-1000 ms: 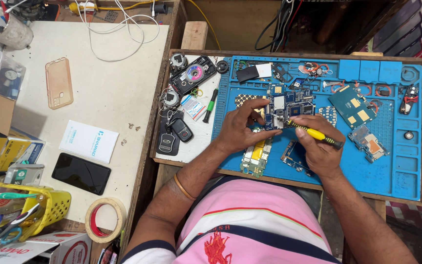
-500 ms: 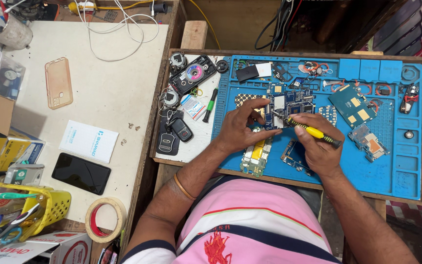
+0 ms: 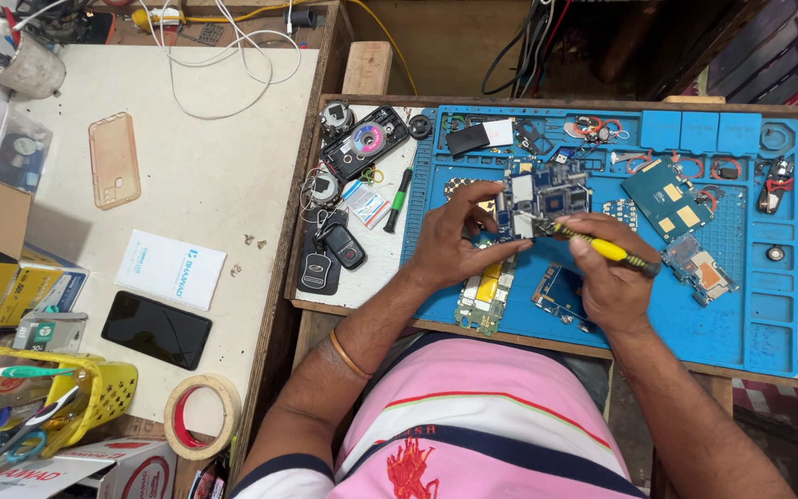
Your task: The person repairs a laptop motherboard at a workbench. They hold the board with one hand and use a yellow-handled screwdriver to unscrew and reposition components, turning the board over and working on different sections while other boards and tools lie on the blue mat.
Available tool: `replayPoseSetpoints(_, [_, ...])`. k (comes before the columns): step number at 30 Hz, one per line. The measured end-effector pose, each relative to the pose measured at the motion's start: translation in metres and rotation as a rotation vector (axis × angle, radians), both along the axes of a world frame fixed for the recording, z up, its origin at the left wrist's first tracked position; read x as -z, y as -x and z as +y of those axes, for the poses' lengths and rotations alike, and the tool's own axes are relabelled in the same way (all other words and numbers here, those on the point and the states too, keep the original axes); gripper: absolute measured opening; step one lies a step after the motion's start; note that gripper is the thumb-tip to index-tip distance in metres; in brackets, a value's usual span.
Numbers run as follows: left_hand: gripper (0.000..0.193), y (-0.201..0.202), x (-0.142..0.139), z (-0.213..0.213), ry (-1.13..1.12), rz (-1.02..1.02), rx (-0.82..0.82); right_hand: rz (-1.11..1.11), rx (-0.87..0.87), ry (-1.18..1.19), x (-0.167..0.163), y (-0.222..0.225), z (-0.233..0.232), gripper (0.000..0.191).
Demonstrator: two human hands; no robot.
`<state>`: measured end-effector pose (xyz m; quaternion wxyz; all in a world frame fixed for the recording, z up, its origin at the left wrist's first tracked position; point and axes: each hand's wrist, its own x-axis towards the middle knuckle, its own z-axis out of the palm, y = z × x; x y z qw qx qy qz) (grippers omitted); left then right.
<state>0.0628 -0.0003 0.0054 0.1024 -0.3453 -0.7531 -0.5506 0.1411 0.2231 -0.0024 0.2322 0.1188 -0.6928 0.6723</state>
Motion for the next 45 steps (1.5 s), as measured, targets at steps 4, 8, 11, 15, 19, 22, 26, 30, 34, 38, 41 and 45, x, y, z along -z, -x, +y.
replayPoseSetpoints(4, [0.081,0.0,0.0,-0.002,-0.099,-0.088,-0.025,0.013,-0.018,0.424,0.008,0.006,0.0,0.018])
replayPoseSetpoints(8, [0.082,0.002,0.002,-0.002,-0.108,-0.055,-0.041,-0.097,0.028,0.572,0.009,0.009,0.005,0.024])
replayPoseSetpoints(11, [0.081,0.002,0.003,-0.001,-0.1,-0.05,-0.034,-0.148,0.019,0.601,0.006,0.01,0.006,0.024])
replayPoseSetpoints(15, [0.08,0.004,0.005,-0.003,-0.136,-0.085,-0.001,-0.162,0.016,0.669,0.004,0.011,0.007,0.023])
replayPoseSetpoints(19, [0.079,0.006,0.005,-0.004,-0.202,-0.168,0.049,-0.242,-0.027,0.585,0.005,0.014,0.007,0.022])
replayPoseSetpoints(22, [0.081,0.005,0.003,-0.003,-0.185,-0.174,0.074,-0.293,-0.175,0.518,0.009,0.011,0.006,0.026])
replayPoseSetpoints(26, [0.084,0.003,0.0,-0.001,-0.143,-0.205,0.137,-0.341,-0.209,0.422,0.011,0.009,0.006,0.021])
replayPoseSetpoints(30, [0.079,0.005,-0.001,0.0,-0.22,-0.388,0.194,-0.33,-0.144,0.335,0.01,0.009,0.004,0.017])
replayPoseSetpoints(34, [0.064,0.007,0.003,-0.001,-0.331,-0.471,0.267,-0.34,-0.104,0.257,0.005,0.006,0.002,0.017])
replayPoseSetpoints(38, [0.046,0.011,0.01,-0.002,-0.472,-0.562,0.324,-0.324,-0.058,0.116,0.0,0.005,-0.001,0.017])
replayPoseSetpoints(41, [0.036,0.013,0.014,-0.002,-0.447,-0.498,0.212,-0.316,-0.07,0.076,-0.001,0.004,-0.003,0.016])
replayPoseSetpoints(45, [0.03,0.014,0.017,-0.001,-0.474,-0.485,0.21,-0.304,-0.079,0.048,-0.001,0.004,-0.003,0.016])
